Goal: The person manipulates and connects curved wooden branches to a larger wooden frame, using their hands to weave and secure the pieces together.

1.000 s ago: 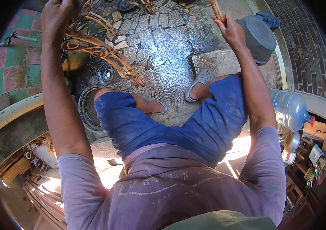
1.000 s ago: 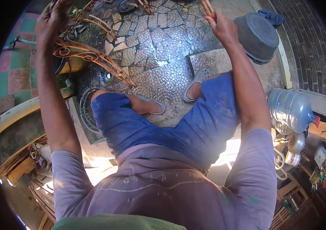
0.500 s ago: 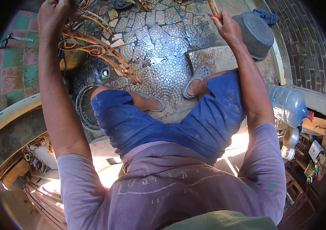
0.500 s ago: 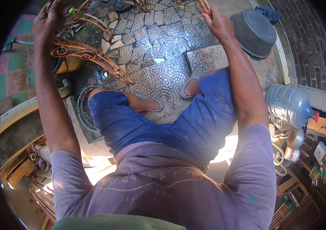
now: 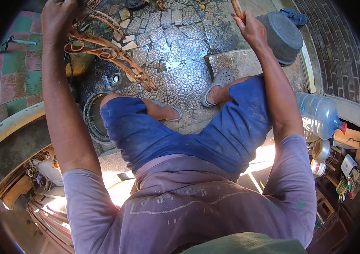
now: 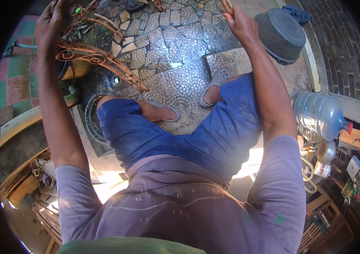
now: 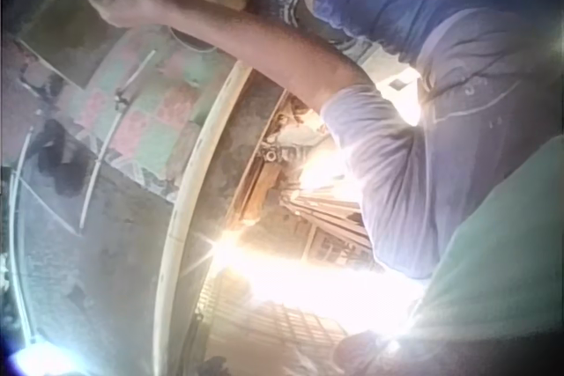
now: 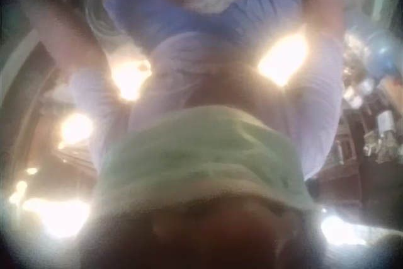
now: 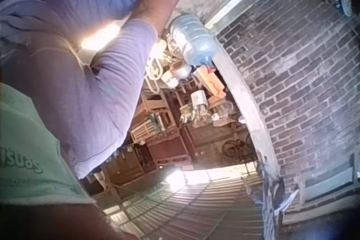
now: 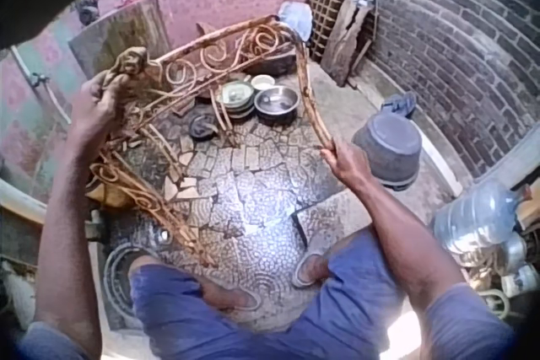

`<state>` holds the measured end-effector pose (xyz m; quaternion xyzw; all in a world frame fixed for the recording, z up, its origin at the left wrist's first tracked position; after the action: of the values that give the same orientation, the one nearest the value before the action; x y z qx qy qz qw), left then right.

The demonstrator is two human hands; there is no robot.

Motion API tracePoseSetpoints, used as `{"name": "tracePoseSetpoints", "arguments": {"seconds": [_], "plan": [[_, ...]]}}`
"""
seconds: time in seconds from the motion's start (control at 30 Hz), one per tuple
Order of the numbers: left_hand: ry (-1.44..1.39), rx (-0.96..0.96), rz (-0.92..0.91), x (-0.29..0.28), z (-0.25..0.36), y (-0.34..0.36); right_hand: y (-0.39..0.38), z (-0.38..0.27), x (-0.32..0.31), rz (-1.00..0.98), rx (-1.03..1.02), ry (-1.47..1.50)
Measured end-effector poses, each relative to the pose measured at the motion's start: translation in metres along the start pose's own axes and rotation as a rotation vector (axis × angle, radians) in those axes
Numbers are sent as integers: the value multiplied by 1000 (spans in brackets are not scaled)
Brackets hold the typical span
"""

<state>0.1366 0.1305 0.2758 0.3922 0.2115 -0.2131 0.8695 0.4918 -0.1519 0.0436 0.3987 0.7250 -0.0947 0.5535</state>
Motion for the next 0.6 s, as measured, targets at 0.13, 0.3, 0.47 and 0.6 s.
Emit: {"name": "tracePoseSetpoints", "arguments": {"seconds": [0.13,0.3,0.47,0.6], "plan": [[98,87,12,0,14,-1,-17,31,1,-113,52,-67],[34,-2,8,-1,-6,3,-4,-4,-6,19,39,-91],[-44,37,59,7,15,-10,-1,-22,-7,127,23,-176],[108,69,58,1,23,-9,-21,0,-4,21,11,-217]]}}
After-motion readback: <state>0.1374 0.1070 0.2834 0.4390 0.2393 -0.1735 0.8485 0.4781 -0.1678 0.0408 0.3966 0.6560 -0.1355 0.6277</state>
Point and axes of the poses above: each hand's wrist, its own y-axis towards the middle knuckle, its own x-axis out of the palm, z = x × y, the point moved 7 cm from there along y, towards the middle knuckle, and after that the axes turned 10 degrees about x, right-handed, at the moved point
